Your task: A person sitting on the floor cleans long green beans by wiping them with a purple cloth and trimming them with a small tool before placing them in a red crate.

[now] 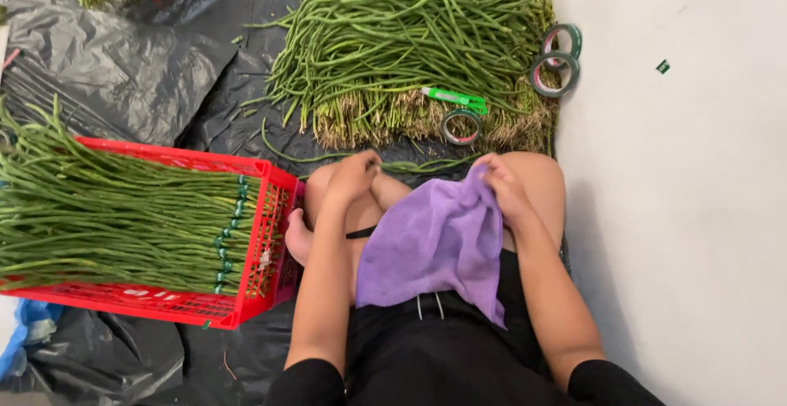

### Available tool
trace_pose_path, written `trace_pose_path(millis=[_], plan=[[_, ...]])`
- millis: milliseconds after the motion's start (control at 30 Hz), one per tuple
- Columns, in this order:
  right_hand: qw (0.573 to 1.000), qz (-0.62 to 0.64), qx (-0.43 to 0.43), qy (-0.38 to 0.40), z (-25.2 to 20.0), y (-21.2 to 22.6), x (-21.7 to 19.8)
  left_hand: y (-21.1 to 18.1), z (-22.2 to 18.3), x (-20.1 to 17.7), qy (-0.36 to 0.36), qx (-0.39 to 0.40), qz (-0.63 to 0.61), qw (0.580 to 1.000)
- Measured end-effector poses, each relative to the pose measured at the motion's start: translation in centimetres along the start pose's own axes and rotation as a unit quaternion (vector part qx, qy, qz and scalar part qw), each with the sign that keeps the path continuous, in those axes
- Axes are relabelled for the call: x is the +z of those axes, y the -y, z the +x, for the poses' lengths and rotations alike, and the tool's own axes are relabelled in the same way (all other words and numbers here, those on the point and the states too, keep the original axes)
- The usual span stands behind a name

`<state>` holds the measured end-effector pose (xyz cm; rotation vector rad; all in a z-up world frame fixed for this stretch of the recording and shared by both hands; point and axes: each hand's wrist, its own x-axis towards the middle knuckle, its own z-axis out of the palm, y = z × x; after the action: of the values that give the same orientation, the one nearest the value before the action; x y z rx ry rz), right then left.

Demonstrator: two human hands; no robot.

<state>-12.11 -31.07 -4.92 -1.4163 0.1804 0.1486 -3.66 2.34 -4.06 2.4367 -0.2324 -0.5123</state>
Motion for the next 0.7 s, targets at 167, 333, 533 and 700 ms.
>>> trace_pose_path(millis=[167, 333, 533, 700], plan=[[0.94, -0.156, 0.162, 0.256, -5.8, 1.3, 1.3, -0.7, 4.9, 2.4, 0.005, 0.007, 0.011, 1.0], [0.843, -0.35, 0.107, 0.393, -8.2, 6.0, 4.9, 0.0, 10.5, 8.9, 0.009, 0.048, 0.016, 0.999], [0.829, -0.41, 0.128, 0.359, -6.6, 9.1, 6.7, -1.7, 12.3, 13.6, -0.031, 0.039, -0.025, 0.998], [0.8, -0.504, 0.065, 0.317, -3.3, 9.9, 6.2, -1.1, 11.9, 16.2, -0.014, 0.135, 0.312, 0.94]])
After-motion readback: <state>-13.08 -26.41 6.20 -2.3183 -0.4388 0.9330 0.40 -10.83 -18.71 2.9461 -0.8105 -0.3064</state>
